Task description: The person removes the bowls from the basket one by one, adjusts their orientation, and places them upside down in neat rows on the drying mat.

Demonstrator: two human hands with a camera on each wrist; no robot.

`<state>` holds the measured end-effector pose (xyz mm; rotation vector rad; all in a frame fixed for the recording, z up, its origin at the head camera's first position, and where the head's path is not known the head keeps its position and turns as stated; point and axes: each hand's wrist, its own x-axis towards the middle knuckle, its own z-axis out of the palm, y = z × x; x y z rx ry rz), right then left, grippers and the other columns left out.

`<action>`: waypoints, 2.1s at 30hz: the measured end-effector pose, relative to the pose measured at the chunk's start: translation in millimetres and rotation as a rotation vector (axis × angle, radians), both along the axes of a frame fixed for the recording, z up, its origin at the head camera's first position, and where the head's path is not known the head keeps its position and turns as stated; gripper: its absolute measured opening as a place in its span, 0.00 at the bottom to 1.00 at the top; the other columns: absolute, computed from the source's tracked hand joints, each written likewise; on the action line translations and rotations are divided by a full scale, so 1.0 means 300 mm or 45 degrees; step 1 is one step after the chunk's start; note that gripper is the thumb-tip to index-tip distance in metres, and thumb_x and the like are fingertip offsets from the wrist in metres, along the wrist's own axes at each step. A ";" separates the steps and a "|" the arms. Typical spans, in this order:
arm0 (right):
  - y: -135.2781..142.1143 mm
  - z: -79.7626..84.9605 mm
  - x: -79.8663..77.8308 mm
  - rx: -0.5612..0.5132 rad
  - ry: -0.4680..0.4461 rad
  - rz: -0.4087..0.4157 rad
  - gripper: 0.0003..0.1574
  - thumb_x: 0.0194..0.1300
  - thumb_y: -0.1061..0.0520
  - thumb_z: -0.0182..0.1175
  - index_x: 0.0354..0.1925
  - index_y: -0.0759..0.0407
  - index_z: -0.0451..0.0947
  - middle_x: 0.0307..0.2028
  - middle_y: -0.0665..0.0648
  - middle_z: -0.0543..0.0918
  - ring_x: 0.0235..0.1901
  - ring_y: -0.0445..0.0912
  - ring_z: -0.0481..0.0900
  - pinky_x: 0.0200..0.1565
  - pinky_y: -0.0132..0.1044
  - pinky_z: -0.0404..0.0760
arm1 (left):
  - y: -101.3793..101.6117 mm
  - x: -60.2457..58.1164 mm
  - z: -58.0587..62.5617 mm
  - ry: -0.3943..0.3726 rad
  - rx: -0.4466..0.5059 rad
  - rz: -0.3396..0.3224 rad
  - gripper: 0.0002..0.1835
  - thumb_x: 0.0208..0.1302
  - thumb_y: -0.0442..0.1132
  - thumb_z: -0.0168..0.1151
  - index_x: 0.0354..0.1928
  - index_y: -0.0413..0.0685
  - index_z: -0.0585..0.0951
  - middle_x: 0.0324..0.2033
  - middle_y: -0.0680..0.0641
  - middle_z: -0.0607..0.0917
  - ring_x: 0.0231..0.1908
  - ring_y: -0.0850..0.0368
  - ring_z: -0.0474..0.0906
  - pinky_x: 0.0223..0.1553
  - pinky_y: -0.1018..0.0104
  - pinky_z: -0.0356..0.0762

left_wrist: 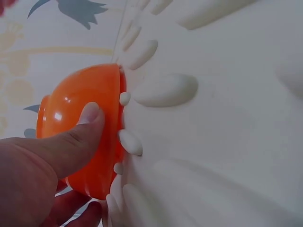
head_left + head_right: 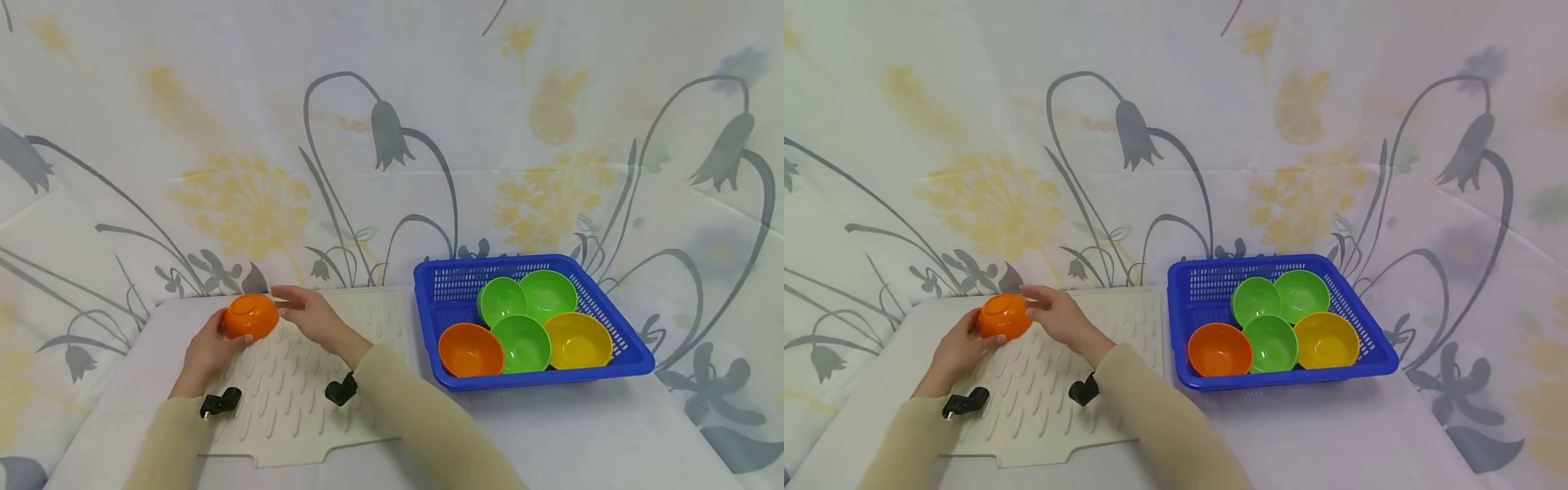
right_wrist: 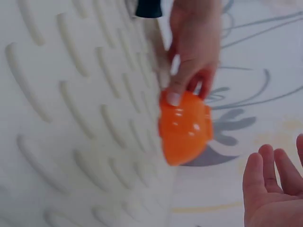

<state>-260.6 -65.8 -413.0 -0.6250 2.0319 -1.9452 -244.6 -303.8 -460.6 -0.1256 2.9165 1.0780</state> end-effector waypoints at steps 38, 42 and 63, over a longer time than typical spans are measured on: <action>0.954 0.238 0.035 0.606 0.130 -0.198 0.19 0.74 0.51 0.58 0.57 0.59 0.79 0.52 0.61 0.84 0.56 0.56 0.79 0.59 0.55 0.75 | -0.013 0.015 0.014 -0.062 0.053 -0.018 0.51 0.66 0.48 0.65 0.76 0.30 0.46 0.72 0.25 0.54 0.69 0.24 0.51 0.66 0.30 0.50; 1.014 0.216 0.018 0.637 0.075 -0.123 0.22 0.74 0.52 0.58 0.60 0.64 0.77 0.55 0.65 0.81 0.56 0.59 0.77 0.58 0.57 0.75 | -0.015 0.005 0.009 -0.064 0.059 -0.023 0.51 0.66 0.49 0.66 0.76 0.31 0.46 0.72 0.25 0.54 0.69 0.24 0.51 0.66 0.29 0.50; 1.012 0.115 -0.017 0.884 -0.119 0.299 0.33 0.63 0.64 0.66 0.65 0.67 0.73 0.58 0.66 0.80 0.56 0.56 0.79 0.53 0.47 0.81 | -0.022 -0.004 0.011 -0.094 0.080 -0.028 0.50 0.64 0.47 0.67 0.75 0.32 0.48 0.72 0.26 0.55 0.70 0.27 0.52 0.67 0.32 0.50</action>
